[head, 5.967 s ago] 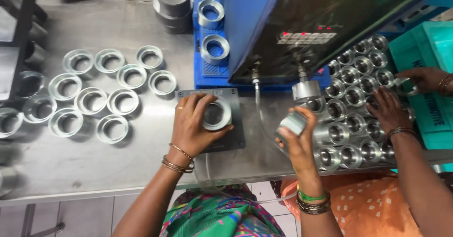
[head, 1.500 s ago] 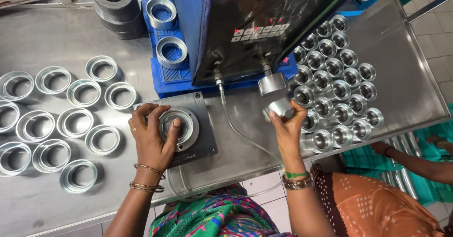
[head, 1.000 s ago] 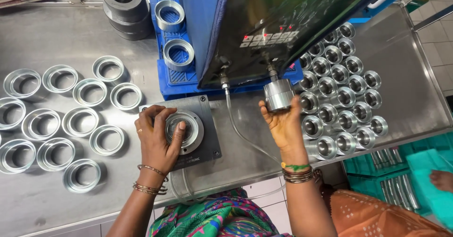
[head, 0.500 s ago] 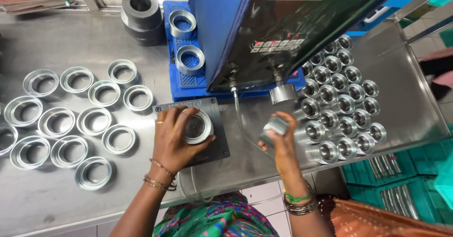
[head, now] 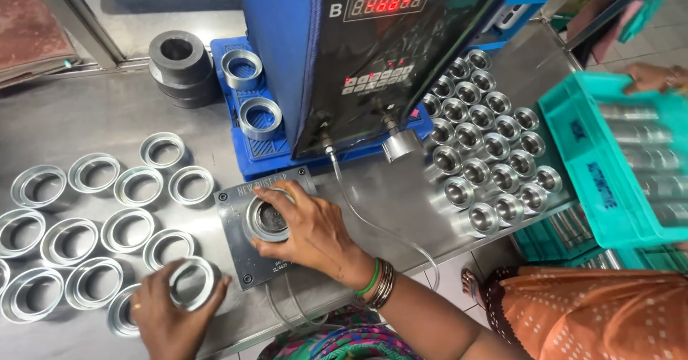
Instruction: Testing and sorting metal rings and caps using a specialized testing machine.
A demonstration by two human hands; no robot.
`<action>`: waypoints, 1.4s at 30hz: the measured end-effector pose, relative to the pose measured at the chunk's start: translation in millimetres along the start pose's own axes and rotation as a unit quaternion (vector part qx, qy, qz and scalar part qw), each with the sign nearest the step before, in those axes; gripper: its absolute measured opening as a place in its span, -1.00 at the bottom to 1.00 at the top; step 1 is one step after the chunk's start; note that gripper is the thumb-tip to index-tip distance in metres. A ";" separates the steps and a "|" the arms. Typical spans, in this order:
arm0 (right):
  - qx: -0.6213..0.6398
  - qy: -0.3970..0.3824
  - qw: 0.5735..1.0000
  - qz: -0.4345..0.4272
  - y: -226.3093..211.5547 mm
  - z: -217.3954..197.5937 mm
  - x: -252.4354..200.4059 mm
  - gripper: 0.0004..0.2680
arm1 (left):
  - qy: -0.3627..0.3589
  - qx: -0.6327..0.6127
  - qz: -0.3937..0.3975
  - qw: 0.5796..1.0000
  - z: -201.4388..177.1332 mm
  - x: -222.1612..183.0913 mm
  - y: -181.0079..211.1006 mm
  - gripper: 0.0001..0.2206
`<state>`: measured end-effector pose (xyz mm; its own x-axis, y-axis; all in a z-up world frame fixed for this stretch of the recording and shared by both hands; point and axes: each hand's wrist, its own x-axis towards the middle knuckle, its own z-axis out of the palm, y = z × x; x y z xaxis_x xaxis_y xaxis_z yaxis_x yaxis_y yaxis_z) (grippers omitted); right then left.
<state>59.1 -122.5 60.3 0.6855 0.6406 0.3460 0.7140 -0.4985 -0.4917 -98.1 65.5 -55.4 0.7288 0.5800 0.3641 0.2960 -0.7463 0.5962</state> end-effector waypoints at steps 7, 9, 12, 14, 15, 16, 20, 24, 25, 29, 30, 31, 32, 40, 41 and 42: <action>-0.015 -0.014 0.999 -0.033 14.9 11.9 -5.3 -0.43 | -0.124 0.140 0.047 0.981 7.9 -3.8 10.2 -0.27; 0.003 0.011 0.998 -0.069 25.8 -2.2 -10.7 -0.41 | -0.154 0.163 0.036 0.974 12.6 -1.3 8.9 -0.26; 0.080 0.076 0.993 0.036 65.4 -42.2 -32.0 -0.57 | -0.085 0.170 0.074 0.979 16.9 -8.1 -2.3 -0.33; -0.014 0.153 0.972 0.179 118.9 -73.3 -56.3 -0.80 | -0.046 0.166 0.071 0.983 15.9 -5.4 -0.6 -0.44; -0.009 0.148 0.972 0.181 149.7 -80.7 -78.8 -0.80 | -0.050 0.171 0.068 0.982 15.6 -4.8 -3.7 -0.44; -0.149 0.115 0.948 0.257 182.3 -91.1 -100.4 -0.74 | -0.049 0.206 0.064 0.975 19.6 -1.8 -4.9 -0.42; -0.323 -0.018 0.852 0.411 255.6 -90.5 -169.5 -0.60 | -0.022 0.228 0.044 0.972 32.0 1.1 -28.7 -0.42; -0.375 -0.080 0.843 0.378 229.4 -79.2 -180.7 -0.62 | 0.002 0.253 0.035 0.967 32.9 13.9 -48.0 -0.45; -0.341 -0.079 0.856 0.380 217.6 -82.1 -173.2 -0.55 | 0.025 0.261 0.024 0.965 34.2 16.2 -52.3 -0.58; -0.163 -0.054 0.921 0.350 198.2 -63.5 -153.4 -0.37 | 0.079 0.038 0.003 0.996 23.5 45.1 -13.2 -0.68; -0.162 -0.055 0.920 0.353 203.5 -55.0 -151.6 -0.37 | 0.075 0.039 0.004 0.996 23.8 50.4 9.0 -0.68; -0.144 -0.024 0.938 0.314 208.8 -46.4 -149.9 -0.43 | 0.054 -0.025 0.028 0.998 24.2 55.5 31.1 -0.66; -0.126 0.006 0.954 0.270 216.0 -39.4 -145.7 -0.49 | 0.036 -0.088 0.049 0.994 25.6 60.7 54.2 -0.65; 0.389 0.284 0.856 0.188 218.7 -20.5 -94.4 -0.47 | -0.029 -0.209 0.075 0.975 51.3 52.1 120.6 -0.73; 0.383 0.302 0.856 0.172 212.6 -22.9 -85.6 -0.48 | -0.036 -0.233 0.067 0.969 54.5 52.2 119.7 -0.73; 0.383 0.301 0.856 0.172 212.7 -23.3 -84.6 -0.48 | -0.036 -0.233 0.065 0.970 54.9 52.6 118.9 -0.73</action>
<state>156.3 -296.3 -54.9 0.9505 0.0013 0.3108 0.3097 0.0803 -0.9474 9.3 -10.6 -4.6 0.7871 0.4542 0.4174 -0.1003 -0.5734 0.8131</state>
